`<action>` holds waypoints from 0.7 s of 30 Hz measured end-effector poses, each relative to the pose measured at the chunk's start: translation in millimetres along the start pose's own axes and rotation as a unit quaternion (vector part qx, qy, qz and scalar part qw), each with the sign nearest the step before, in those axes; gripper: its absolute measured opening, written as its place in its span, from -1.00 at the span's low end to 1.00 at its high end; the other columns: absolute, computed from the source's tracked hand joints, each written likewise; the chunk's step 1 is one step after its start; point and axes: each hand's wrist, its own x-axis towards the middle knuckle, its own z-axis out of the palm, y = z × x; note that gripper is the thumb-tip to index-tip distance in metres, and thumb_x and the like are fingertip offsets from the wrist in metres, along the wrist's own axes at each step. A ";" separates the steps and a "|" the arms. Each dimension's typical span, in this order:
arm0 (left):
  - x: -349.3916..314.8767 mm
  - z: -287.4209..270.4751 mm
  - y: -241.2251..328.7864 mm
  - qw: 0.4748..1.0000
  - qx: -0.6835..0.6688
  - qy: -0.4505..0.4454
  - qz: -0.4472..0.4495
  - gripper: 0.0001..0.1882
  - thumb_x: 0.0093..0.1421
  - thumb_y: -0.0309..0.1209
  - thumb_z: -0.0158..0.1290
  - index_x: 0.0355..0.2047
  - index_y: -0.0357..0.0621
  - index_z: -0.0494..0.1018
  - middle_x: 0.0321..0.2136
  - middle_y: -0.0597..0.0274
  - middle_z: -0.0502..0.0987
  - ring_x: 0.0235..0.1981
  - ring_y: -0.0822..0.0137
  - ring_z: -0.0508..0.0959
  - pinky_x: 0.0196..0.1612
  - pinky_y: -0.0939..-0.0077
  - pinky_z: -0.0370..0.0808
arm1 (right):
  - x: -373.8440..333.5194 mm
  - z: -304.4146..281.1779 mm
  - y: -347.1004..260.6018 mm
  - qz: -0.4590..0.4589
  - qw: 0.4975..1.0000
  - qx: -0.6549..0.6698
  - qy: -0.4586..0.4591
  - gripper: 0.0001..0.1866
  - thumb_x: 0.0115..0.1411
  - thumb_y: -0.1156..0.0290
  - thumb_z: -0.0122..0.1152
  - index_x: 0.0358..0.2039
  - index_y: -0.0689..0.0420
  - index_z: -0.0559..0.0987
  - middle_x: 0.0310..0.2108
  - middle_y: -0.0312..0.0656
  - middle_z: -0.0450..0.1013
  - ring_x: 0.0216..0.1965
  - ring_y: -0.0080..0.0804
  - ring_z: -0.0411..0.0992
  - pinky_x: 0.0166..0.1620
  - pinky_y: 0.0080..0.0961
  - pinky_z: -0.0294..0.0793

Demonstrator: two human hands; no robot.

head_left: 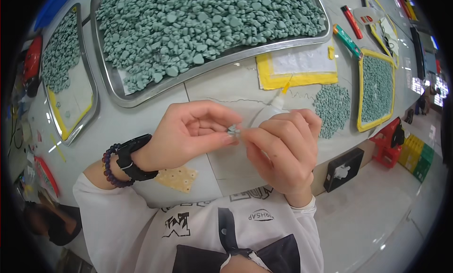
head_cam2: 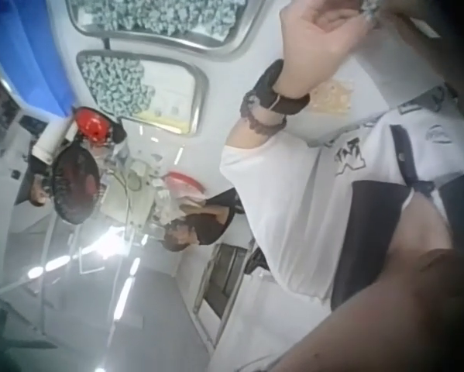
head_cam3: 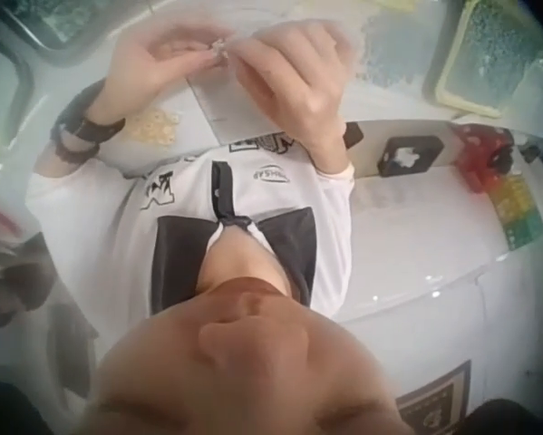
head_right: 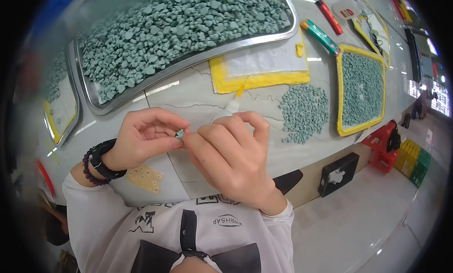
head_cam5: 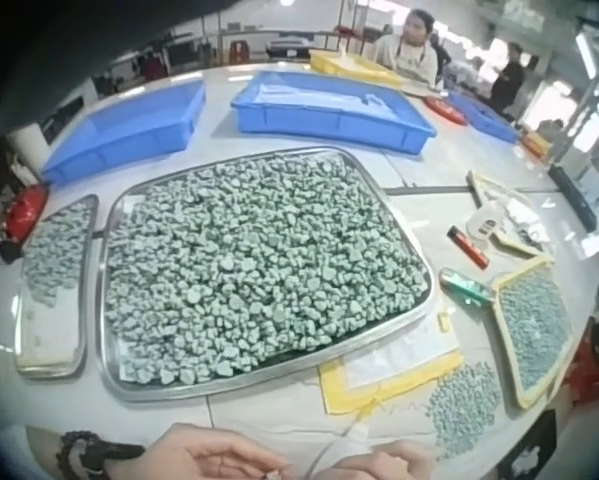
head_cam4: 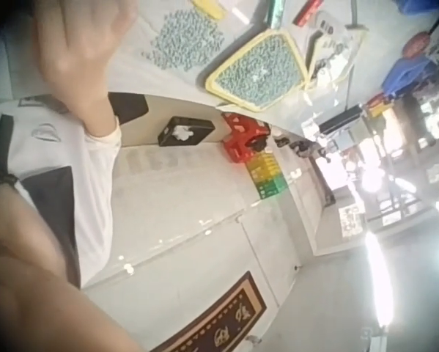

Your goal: Assembling small components by applying glue and inserting tiny green pieces at an assembly workstation.

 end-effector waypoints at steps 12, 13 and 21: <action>-1.1 -6.1 2.8 0.999 -0.032 -0.009 0.005 -0.72 0.10 -0.64 0.05 -0.14 -0.37 0.40 -0.19 0.14 0.48 -0.16 0.43 0.52 -0.09 0.62 0.48 | 4.4 5.3 -3.1 0.017 0.999 -0.017 -0.025 -0.68 -0.43 0.62 0.30 -0.52 0.10 0.56 -0.60 -0.37 0.34 -0.55 -0.45 0.32 -0.27 -0.47 0.20; -0.9 -5.8 2.3 0.999 -0.032 -0.009 0.005 -0.72 0.10 -0.64 0.05 -0.14 -0.37 0.40 -0.19 0.14 0.48 -0.16 0.43 0.52 -0.09 0.62 0.48 | 4.9 5.7 -3.7 0.019 0.999 -0.015 -0.026 -0.68 -0.43 0.63 0.30 -0.52 0.09 0.56 -0.60 -0.37 0.34 -0.55 -0.45 0.32 -0.27 -0.47 0.20; -1.1 -3.9 4.4 0.999 -0.030 0.006 -0.015 -0.72 0.08 -0.72 -0.01 -0.16 -0.38 0.38 -0.17 0.08 0.48 -0.14 0.39 0.51 -0.08 0.57 0.48 | 6.0 7.5 -10.9 0.013 0.998 -0.049 -0.037 -0.68 -0.42 0.62 0.29 -0.51 0.08 0.57 -0.59 -0.40 0.34 -0.55 -0.47 0.33 -0.25 -0.45 0.19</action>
